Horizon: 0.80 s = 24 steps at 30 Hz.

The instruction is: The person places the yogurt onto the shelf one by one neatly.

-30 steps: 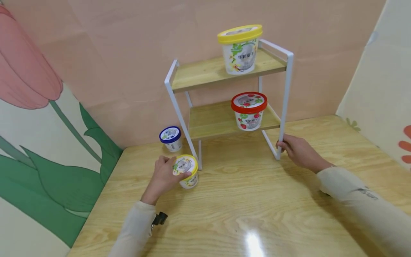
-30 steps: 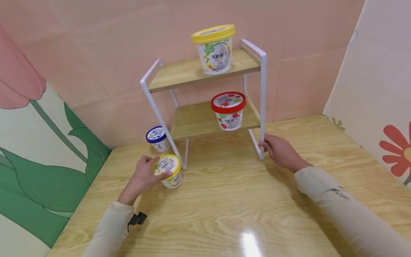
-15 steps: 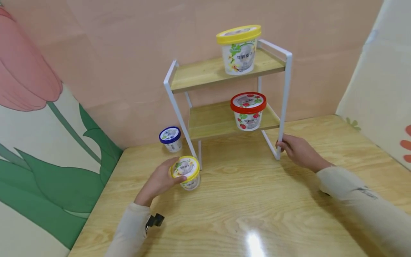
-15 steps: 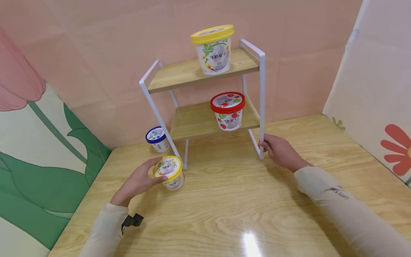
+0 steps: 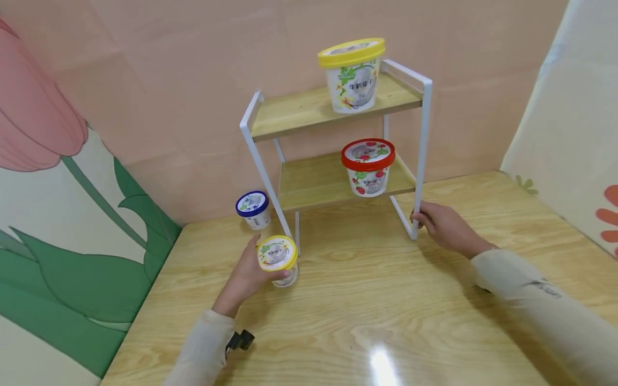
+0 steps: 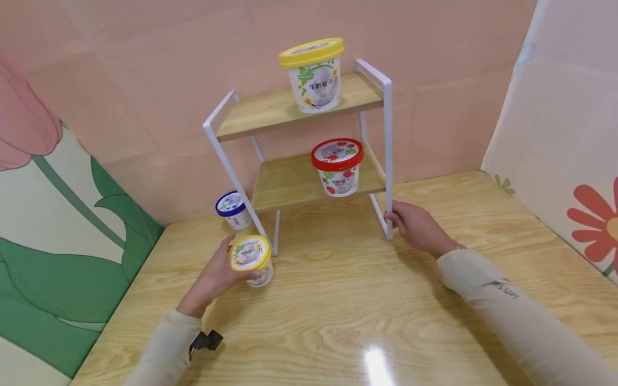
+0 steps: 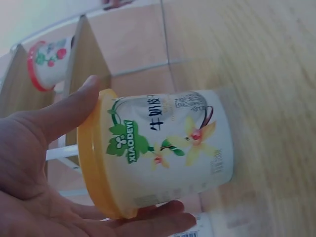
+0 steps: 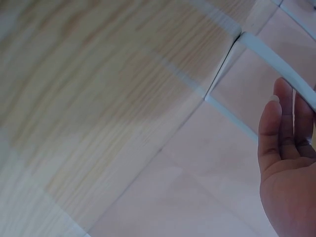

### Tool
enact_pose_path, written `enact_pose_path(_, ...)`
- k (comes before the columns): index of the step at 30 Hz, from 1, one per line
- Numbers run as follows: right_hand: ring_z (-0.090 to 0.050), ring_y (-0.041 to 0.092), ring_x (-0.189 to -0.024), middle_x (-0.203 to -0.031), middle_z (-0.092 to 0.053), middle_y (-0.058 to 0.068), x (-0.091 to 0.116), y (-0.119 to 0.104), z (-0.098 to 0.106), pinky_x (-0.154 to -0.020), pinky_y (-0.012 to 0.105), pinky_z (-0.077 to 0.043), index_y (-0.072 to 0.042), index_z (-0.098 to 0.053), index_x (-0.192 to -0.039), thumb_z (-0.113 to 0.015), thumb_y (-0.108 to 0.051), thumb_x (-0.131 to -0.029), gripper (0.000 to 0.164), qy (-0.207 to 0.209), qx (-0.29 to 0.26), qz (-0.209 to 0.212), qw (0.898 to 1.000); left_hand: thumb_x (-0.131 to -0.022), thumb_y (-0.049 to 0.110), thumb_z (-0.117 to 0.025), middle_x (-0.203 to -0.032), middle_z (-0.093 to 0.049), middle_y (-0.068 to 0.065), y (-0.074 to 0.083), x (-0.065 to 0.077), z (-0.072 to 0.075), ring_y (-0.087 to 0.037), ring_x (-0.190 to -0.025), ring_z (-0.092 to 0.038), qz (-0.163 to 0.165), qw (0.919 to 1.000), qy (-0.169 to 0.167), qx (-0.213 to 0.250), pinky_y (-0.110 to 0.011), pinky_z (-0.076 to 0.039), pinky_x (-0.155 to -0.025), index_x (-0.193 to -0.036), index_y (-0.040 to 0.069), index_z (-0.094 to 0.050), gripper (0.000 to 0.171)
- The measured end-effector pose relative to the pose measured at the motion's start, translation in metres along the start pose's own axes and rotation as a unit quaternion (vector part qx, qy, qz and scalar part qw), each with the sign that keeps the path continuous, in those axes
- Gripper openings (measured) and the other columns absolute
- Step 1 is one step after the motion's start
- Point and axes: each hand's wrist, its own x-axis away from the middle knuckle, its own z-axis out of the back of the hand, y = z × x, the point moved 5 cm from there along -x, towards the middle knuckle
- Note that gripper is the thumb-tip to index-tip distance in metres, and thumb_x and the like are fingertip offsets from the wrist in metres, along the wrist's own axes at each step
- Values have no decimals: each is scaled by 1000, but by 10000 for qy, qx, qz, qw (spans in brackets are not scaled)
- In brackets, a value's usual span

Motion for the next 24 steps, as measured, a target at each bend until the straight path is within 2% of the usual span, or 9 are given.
enact_pose_path(6,-72,27,-79,-82,-73,8,0,-5,2,-68,43,-58,-4,-63,-93,-55,-7,-100,12,30,-5,72,10000,-65,27,-94,-141,-52,-25,-6,3,-2,-39,-130,-52,319,9995,56,70,-55,-40,-110,-152,-2,-25,114)
enact_pose_path(9,-72,26,-79,-82,-73,8,0,-6,2,-68,41,-58,-4,-63,-92,-55,-7,-101,12,18,2,40,10000,-65,26,-94,-137,-56,-21,-8,2,-6,-35,-127,-54,310,9992,-24,230,-52,-43,-108,-148,-1,-33,107)
enact_pose_path(12,-71,26,-78,-82,-73,7,0,-6,2,-67,41,-57,-4,-64,-92,-55,-7,-100,12,36,12,48,10000,-67,21,-93,-137,-56,-20,-10,0,-11,-34,-127,-54,311,9967,-207,715,-51,-42,-109,-150,1,-31,105)
enact_pose_path(16,-71,26,-77,-81,-73,7,0,-6,1,-66,41,-57,-4,-64,-91,-56,-6,-100,12,91,50,129,9999,-68,18,-92,-140,-53,-18,-16,-2,-17,-32,-129,-52,482,9883,-447,1379,-48,-41,-111,-153,7,-27,108)
enact_pose_path(24,-71,24,-78,-81,-73,7,-1,-4,1,-65,37,-57,-5,-63,-91,-55,-7,-101,13,59,83,109,9999,-68,17,-92,-144,-48,-16,-19,-4,-23,-32,-133,-48,496,9824,-517,1725,-50,-40,-112,-154,13,-27,108)
